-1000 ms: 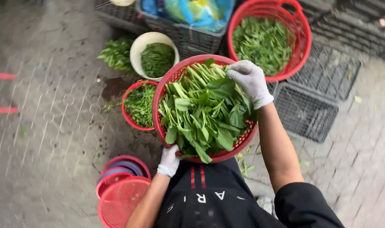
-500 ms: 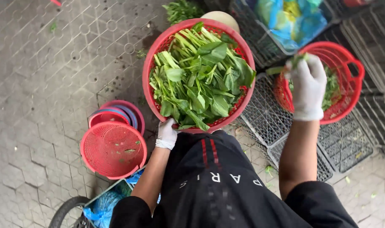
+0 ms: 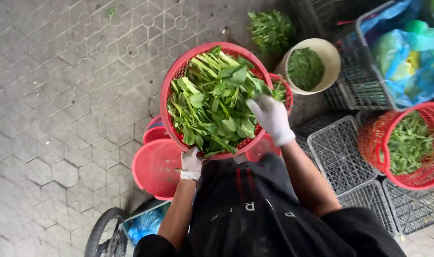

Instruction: Sorting and transferring leafy green vegetables from a bucket into a plastic basket at a market or processing area.

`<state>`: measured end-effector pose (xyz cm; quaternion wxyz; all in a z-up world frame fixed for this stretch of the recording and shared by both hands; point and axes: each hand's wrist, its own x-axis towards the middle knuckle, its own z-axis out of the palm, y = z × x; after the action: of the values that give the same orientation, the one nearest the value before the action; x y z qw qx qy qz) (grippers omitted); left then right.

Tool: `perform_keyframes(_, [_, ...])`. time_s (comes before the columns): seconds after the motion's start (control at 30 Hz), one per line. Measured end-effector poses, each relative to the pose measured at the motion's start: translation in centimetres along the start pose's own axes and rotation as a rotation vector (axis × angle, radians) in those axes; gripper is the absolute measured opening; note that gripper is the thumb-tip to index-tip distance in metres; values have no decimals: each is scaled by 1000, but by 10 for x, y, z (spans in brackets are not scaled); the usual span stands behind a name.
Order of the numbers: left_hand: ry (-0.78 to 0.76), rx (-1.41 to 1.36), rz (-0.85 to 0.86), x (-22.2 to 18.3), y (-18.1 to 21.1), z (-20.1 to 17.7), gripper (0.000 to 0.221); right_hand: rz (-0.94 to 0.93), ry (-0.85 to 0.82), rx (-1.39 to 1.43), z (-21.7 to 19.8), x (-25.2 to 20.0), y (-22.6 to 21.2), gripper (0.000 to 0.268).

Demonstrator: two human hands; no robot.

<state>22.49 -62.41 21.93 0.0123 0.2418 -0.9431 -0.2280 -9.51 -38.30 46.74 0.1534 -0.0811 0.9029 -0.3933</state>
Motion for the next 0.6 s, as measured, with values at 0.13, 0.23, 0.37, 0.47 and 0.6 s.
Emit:
perform_keyframes(0.13, [130, 26, 105, 23, -39, -2, 30, 89, -263, -335, 86, 88, -47, 46])
perform_keyframes(0.23, [234, 5, 117, 42, -35, -27, 29, 70, -353, -370, 112, 120, -61, 44])
perform_keyframes(0.37, [236, -2, 110, 58, -56, -34, 32, 36, -400, -258, 128, 134, -71, 45])
perform_keyframes(0.47, [218, 71, 78, 81, -47, -68, 22, 48, -379, -137, 130, 150, -97, 44])
perform_keyframes(0.6, [289, 37, 89, 145, -59, -79, 20, 79, -393, -18, 89, 158, -148, 42])
